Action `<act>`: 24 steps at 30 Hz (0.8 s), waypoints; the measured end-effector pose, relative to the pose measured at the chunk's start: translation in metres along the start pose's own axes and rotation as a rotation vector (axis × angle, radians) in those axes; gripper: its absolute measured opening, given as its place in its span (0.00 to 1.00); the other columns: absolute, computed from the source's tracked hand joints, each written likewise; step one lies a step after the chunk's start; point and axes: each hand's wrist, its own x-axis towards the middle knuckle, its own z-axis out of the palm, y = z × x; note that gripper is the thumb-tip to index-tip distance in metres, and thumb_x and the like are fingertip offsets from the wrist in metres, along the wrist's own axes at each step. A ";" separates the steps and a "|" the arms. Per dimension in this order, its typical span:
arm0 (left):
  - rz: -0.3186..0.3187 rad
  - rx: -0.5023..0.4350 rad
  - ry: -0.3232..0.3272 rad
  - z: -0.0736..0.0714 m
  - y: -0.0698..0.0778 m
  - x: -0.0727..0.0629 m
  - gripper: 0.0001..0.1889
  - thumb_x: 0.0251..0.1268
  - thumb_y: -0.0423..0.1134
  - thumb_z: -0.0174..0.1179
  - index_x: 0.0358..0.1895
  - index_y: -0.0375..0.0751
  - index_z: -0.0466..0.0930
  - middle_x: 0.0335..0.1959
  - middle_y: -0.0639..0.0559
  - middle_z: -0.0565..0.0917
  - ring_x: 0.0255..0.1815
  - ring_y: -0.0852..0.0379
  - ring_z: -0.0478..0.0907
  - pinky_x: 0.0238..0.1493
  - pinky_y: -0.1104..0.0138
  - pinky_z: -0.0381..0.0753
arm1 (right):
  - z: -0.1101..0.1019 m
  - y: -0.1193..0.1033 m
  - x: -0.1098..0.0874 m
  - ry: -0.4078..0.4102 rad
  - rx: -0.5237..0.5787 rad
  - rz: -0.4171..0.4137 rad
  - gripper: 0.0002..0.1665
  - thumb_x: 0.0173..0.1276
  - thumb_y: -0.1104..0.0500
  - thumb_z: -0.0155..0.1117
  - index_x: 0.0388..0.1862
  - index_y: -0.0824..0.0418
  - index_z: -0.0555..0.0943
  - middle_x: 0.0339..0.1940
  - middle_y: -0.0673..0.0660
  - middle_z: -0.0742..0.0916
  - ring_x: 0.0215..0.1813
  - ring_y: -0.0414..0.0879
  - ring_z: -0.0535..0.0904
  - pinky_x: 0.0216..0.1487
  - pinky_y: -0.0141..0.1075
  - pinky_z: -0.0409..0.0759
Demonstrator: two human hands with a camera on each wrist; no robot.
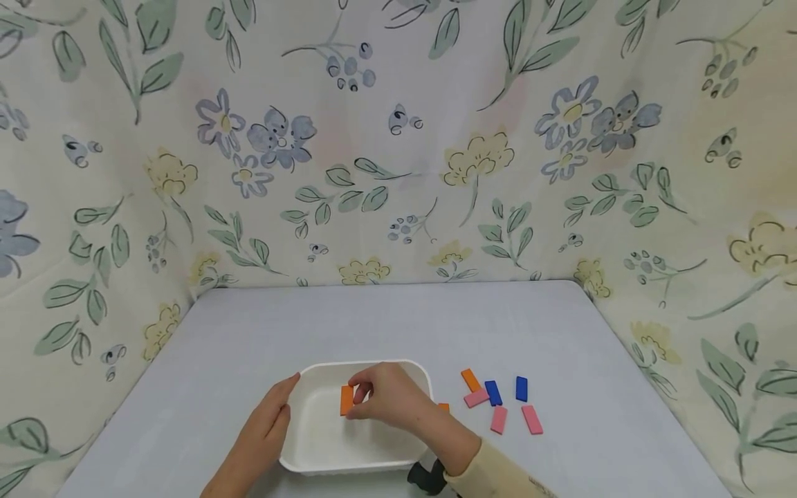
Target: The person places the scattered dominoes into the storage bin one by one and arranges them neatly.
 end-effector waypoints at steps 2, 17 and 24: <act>-0.013 0.002 -0.001 0.000 0.000 0.000 0.26 0.71 0.22 0.48 0.71 0.28 0.67 0.69 0.41 0.72 0.69 0.42 0.69 0.66 0.46 0.69 | 0.002 -0.004 0.001 -0.006 0.009 0.002 0.25 0.53 0.55 0.82 0.49 0.60 0.87 0.26 0.41 0.84 0.28 0.38 0.76 0.28 0.29 0.76; -0.037 -0.033 -0.014 -0.001 -0.002 0.000 0.26 0.71 0.22 0.48 0.72 0.29 0.66 0.69 0.42 0.72 0.70 0.42 0.69 0.67 0.46 0.67 | 0.010 -0.041 0.017 -0.022 -0.063 -0.004 0.25 0.51 0.55 0.84 0.47 0.62 0.87 0.23 0.40 0.83 0.28 0.35 0.77 0.29 0.30 0.77; -0.041 -0.037 -0.008 0.000 -0.002 0.000 0.26 0.71 0.23 0.50 0.72 0.29 0.67 0.68 0.44 0.73 0.69 0.45 0.70 0.67 0.48 0.68 | 0.013 -0.044 0.031 -0.021 -0.090 0.019 0.24 0.51 0.57 0.83 0.47 0.63 0.87 0.22 0.42 0.83 0.28 0.37 0.76 0.29 0.30 0.77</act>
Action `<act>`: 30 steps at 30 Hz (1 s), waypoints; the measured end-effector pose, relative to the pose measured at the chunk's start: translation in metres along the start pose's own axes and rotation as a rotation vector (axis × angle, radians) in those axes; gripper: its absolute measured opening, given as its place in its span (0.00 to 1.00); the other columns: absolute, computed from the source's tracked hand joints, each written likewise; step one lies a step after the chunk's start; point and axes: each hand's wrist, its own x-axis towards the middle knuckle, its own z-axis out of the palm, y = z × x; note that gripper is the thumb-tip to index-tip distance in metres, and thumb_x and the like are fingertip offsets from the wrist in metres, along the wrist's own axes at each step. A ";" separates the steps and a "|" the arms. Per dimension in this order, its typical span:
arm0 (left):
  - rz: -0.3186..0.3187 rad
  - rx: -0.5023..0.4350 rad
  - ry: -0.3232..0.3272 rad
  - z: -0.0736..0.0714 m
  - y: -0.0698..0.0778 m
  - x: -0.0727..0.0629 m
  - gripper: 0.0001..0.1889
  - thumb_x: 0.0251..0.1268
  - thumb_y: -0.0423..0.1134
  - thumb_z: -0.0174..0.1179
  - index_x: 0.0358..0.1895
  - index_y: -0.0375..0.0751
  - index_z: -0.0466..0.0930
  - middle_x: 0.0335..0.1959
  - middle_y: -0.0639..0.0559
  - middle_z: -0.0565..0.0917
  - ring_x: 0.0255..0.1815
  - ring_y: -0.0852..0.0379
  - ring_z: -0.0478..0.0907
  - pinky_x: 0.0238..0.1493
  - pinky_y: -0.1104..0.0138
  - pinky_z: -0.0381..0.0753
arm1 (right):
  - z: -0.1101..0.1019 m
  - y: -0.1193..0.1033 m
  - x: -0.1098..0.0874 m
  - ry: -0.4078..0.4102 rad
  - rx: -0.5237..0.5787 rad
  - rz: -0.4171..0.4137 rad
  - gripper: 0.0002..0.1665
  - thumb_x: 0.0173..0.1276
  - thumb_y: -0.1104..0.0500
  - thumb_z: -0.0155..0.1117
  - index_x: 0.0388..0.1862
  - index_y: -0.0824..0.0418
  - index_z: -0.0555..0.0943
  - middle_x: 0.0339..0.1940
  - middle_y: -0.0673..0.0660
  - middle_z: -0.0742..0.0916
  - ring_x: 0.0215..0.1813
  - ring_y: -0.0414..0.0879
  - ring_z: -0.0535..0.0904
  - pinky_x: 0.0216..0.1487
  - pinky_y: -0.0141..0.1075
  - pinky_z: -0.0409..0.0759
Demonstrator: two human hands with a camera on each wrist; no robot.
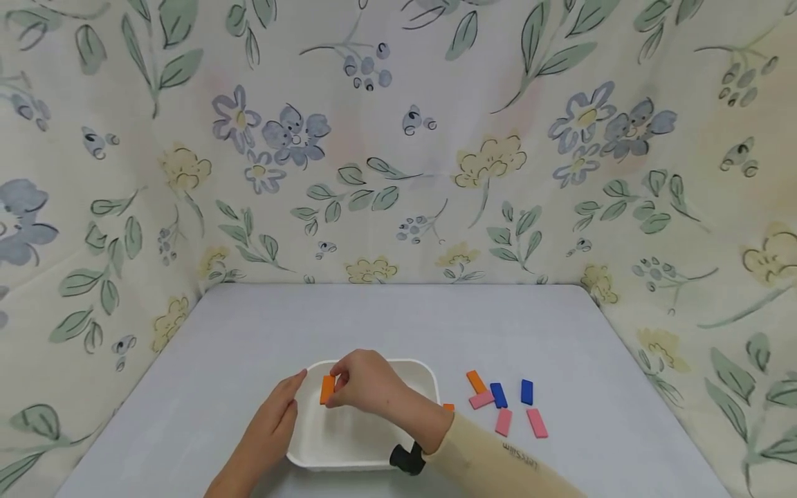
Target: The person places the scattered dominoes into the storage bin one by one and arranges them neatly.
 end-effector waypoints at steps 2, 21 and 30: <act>-0.019 -0.003 -0.006 0.000 0.001 0.001 0.26 0.71 0.23 0.50 0.72 0.31 0.67 0.69 0.46 0.73 0.69 0.46 0.70 0.68 0.49 0.68 | 0.003 0.001 0.004 -0.008 0.002 0.018 0.25 0.50 0.57 0.84 0.47 0.64 0.87 0.22 0.43 0.83 0.28 0.38 0.76 0.28 0.30 0.76; -0.030 -0.002 -0.007 -0.002 0.005 -0.001 0.25 0.73 0.24 0.48 0.73 0.32 0.67 0.69 0.48 0.73 0.71 0.49 0.68 0.69 0.52 0.68 | 0.027 0.011 0.038 -0.084 -0.130 0.027 0.21 0.49 0.57 0.84 0.42 0.63 0.89 0.22 0.44 0.82 0.26 0.39 0.76 0.29 0.29 0.77; -0.004 0.015 0.016 -0.002 0.004 -0.002 0.25 0.72 0.25 0.50 0.72 0.32 0.68 0.68 0.49 0.74 0.70 0.49 0.70 0.68 0.50 0.69 | 0.048 0.017 0.046 -0.066 -0.238 -0.010 0.19 0.47 0.54 0.85 0.37 0.60 0.90 0.22 0.43 0.82 0.27 0.37 0.75 0.32 0.28 0.77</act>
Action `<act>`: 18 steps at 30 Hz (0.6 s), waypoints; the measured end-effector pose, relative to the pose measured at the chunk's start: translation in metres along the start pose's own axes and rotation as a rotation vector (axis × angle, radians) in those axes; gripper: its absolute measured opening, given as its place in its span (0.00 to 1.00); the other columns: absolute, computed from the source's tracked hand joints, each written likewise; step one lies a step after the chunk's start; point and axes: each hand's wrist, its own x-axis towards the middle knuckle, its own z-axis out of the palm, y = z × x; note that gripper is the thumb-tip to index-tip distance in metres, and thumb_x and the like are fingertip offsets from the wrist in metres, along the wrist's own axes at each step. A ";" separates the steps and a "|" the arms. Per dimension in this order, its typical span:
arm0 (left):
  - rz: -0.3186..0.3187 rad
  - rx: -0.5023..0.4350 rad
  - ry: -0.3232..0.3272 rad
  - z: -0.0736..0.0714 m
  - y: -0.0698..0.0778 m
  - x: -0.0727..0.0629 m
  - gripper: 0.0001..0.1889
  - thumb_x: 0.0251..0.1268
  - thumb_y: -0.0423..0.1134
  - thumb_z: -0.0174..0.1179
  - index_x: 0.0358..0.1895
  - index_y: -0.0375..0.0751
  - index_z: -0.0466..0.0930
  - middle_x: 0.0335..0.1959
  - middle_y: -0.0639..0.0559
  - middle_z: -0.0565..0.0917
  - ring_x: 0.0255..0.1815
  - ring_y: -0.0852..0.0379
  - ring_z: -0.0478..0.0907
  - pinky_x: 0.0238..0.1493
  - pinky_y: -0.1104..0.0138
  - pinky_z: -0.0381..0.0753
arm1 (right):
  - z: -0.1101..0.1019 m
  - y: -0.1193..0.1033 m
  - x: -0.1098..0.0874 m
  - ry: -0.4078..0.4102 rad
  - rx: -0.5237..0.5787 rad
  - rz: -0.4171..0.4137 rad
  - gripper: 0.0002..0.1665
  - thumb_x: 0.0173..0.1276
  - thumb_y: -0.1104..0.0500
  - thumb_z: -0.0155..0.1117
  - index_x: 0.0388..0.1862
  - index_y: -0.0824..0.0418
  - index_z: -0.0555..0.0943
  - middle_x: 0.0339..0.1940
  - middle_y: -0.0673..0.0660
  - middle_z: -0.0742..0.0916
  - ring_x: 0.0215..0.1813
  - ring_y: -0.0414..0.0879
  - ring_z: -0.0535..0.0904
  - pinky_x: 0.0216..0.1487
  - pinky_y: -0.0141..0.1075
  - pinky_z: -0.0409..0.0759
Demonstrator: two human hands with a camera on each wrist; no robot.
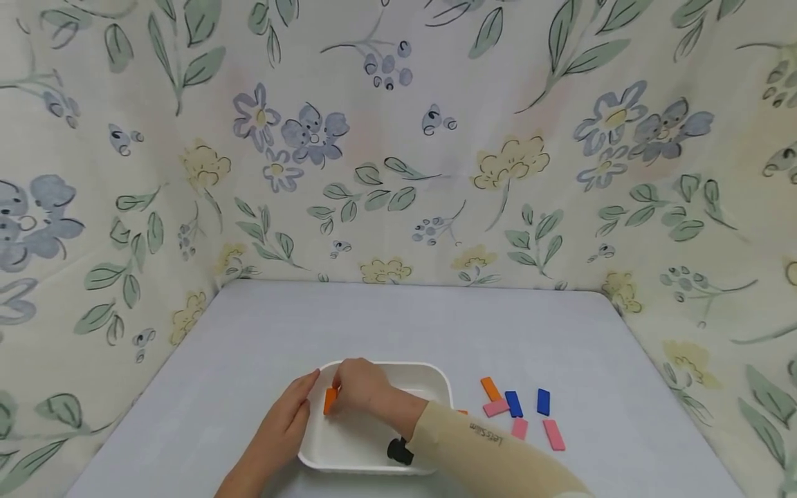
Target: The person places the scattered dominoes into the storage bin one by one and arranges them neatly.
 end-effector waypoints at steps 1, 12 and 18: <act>0.012 0.002 0.005 0.001 0.000 0.000 0.25 0.72 0.24 0.50 0.72 0.32 0.68 0.67 0.49 0.75 0.69 0.49 0.70 0.67 0.50 0.69 | 0.002 0.001 0.000 0.003 -0.003 0.003 0.19 0.47 0.54 0.85 0.36 0.60 0.90 0.21 0.42 0.82 0.27 0.37 0.75 0.31 0.28 0.76; 0.055 0.002 0.027 0.001 -0.003 0.000 0.25 0.71 0.23 0.51 0.71 0.31 0.69 0.67 0.49 0.75 0.69 0.49 0.70 0.67 0.49 0.70 | 0.014 -0.001 -0.002 0.046 -0.110 0.042 0.15 0.47 0.53 0.85 0.28 0.56 0.86 0.18 0.42 0.78 0.23 0.38 0.72 0.26 0.29 0.72; 0.075 -0.001 0.046 0.003 -0.004 -0.001 0.25 0.71 0.23 0.51 0.71 0.31 0.70 0.66 0.49 0.76 0.69 0.49 0.71 0.66 0.48 0.70 | 0.017 0.000 -0.002 0.059 -0.199 -0.001 0.16 0.47 0.50 0.83 0.21 0.51 0.81 0.15 0.41 0.75 0.21 0.37 0.68 0.22 0.29 0.67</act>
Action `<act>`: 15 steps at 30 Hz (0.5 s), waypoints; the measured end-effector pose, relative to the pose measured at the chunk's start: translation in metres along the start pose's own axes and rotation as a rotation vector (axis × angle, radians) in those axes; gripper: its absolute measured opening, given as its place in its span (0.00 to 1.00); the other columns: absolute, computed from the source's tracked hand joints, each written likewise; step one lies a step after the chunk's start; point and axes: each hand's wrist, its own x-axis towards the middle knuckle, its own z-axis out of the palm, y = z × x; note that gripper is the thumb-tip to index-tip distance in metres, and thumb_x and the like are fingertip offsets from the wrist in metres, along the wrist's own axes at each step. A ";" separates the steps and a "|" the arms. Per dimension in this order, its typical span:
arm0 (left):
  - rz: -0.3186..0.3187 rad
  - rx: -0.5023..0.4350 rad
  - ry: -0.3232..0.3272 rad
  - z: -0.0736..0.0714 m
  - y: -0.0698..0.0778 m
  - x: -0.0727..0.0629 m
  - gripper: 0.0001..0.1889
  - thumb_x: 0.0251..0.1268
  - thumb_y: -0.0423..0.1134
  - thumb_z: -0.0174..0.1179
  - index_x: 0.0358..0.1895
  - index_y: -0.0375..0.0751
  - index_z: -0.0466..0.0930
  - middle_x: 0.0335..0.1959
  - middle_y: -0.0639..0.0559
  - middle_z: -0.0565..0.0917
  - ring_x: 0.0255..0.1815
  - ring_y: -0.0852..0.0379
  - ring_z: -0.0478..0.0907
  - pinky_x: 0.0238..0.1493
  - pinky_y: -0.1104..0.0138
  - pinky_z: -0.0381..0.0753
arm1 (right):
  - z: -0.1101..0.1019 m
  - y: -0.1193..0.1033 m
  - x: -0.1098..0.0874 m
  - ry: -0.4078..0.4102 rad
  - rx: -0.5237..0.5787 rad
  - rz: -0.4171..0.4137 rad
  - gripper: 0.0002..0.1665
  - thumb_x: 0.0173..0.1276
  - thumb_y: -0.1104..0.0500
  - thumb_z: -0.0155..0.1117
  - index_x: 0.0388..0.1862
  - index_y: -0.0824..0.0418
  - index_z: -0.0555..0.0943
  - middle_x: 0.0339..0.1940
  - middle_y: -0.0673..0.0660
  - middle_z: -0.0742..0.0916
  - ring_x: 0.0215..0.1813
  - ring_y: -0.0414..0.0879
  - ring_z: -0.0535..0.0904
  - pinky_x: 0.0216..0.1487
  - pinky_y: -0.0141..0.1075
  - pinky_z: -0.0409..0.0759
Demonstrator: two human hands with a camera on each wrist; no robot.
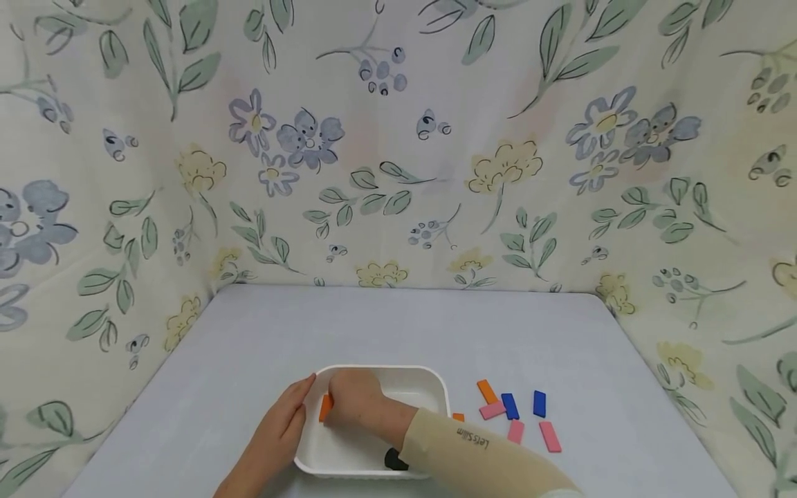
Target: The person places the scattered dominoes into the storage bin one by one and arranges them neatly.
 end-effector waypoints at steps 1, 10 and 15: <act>0.000 -0.001 0.001 0.001 0.000 0.000 0.25 0.70 0.23 0.51 0.71 0.32 0.70 0.66 0.50 0.76 0.68 0.49 0.71 0.66 0.48 0.70 | 0.001 0.000 0.000 0.005 -0.009 -0.005 0.17 0.47 0.50 0.83 0.20 0.50 0.80 0.14 0.42 0.74 0.21 0.37 0.67 0.21 0.29 0.66; -0.002 -0.002 0.005 0.001 0.002 0.000 0.25 0.69 0.22 0.51 0.70 0.31 0.70 0.66 0.48 0.76 0.68 0.48 0.71 0.66 0.48 0.70 | 0.000 0.001 -0.004 0.001 -0.025 0.004 0.19 0.47 0.50 0.84 0.20 0.49 0.78 0.14 0.42 0.73 0.21 0.38 0.67 0.21 0.30 0.66; -0.027 -0.003 -0.013 0.000 0.003 0.000 0.26 0.71 0.22 0.50 0.71 0.31 0.69 0.66 0.49 0.75 0.69 0.48 0.71 0.67 0.49 0.70 | -0.004 0.002 -0.006 0.000 -0.025 0.016 0.16 0.47 0.49 0.83 0.23 0.52 0.82 0.15 0.42 0.76 0.21 0.38 0.67 0.21 0.30 0.67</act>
